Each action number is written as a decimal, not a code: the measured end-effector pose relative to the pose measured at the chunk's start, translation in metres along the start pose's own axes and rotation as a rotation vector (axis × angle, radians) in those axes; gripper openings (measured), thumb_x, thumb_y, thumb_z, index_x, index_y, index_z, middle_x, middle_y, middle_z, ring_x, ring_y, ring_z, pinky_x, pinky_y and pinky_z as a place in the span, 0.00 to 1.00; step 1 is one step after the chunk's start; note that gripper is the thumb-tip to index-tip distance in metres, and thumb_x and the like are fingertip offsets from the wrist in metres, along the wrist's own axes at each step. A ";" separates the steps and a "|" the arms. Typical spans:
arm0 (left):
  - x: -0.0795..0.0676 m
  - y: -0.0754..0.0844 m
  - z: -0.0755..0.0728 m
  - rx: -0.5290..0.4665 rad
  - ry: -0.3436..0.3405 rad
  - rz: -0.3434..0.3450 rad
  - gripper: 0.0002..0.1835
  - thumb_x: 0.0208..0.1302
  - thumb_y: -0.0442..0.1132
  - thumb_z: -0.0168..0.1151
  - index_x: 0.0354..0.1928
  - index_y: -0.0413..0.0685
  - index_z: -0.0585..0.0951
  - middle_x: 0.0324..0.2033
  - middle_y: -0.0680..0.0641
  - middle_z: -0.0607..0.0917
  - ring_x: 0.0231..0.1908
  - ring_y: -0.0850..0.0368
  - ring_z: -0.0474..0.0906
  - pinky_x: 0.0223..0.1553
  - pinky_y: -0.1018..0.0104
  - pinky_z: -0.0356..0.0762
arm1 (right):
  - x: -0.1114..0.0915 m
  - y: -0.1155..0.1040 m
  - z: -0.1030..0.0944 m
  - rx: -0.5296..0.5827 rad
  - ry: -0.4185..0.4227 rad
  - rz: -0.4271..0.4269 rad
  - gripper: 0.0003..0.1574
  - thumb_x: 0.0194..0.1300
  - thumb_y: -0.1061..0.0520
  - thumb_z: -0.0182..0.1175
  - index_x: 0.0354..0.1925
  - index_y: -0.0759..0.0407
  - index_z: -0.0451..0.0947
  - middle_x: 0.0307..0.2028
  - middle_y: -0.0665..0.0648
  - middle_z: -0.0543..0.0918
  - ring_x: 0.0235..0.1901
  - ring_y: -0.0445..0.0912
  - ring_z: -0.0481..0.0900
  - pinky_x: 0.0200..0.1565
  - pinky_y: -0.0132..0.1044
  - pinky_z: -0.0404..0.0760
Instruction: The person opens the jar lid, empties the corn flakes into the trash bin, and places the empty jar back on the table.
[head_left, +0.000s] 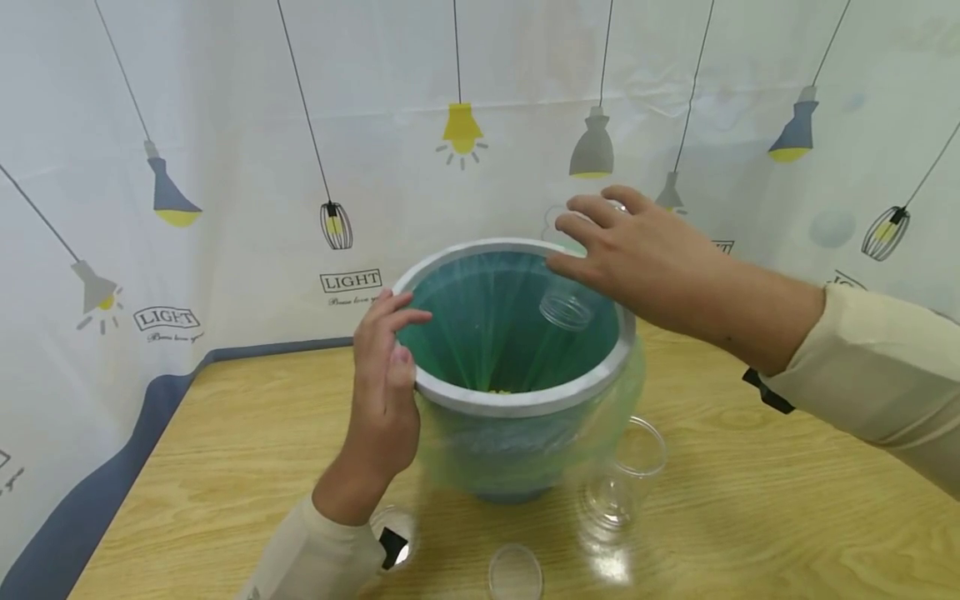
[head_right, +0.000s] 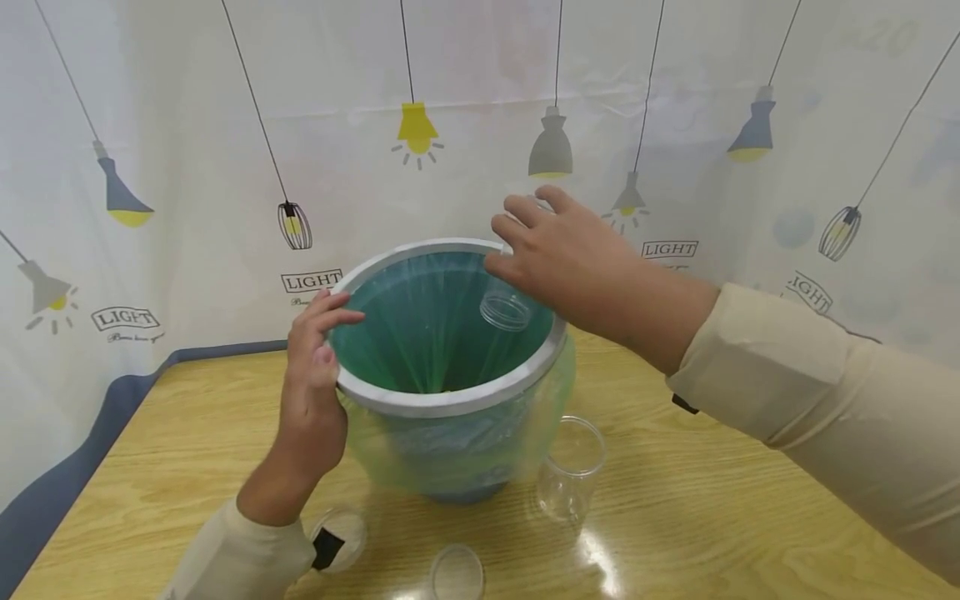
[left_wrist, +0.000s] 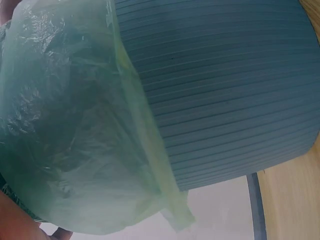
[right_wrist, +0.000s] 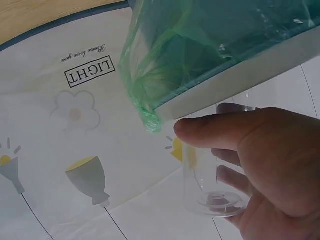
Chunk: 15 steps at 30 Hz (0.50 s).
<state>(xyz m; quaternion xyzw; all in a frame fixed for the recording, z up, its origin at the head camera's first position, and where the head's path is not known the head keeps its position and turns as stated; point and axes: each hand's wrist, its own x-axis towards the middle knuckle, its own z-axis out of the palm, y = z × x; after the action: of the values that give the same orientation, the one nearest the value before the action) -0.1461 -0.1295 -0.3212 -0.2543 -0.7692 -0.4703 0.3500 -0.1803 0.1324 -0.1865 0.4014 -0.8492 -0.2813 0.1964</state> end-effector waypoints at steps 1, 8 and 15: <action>0.000 0.000 0.000 -0.001 0.000 0.001 0.22 0.66 0.43 0.30 0.51 0.41 0.71 0.62 0.44 0.64 0.70 0.55 0.46 0.67 0.48 0.44 | 0.000 0.000 0.000 0.002 0.002 0.001 0.51 0.34 0.58 0.77 0.59 0.49 0.69 0.60 0.64 0.67 0.62 0.59 0.59 0.61 0.57 0.59; 0.000 0.000 0.001 0.001 0.001 0.004 0.23 0.66 0.43 0.30 0.50 0.39 0.71 0.62 0.44 0.64 0.70 0.54 0.46 0.67 0.48 0.44 | -0.002 -0.001 -0.001 0.001 0.015 0.005 0.51 0.33 0.58 0.77 0.59 0.49 0.69 0.60 0.64 0.68 0.62 0.59 0.60 0.61 0.58 0.59; 0.000 0.000 0.001 0.001 0.000 -0.003 0.23 0.66 0.43 0.30 0.50 0.40 0.71 0.62 0.43 0.64 0.70 0.54 0.46 0.67 0.47 0.43 | -0.008 0.000 0.000 0.065 0.019 0.054 0.49 0.38 0.59 0.75 0.60 0.49 0.67 0.59 0.63 0.68 0.62 0.59 0.60 0.60 0.58 0.60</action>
<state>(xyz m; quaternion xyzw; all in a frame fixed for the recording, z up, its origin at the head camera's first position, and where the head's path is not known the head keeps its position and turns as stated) -0.1460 -0.1290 -0.3217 -0.2530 -0.7698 -0.4704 0.3494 -0.1755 0.1392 -0.1875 0.3870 -0.8666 -0.2441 0.1989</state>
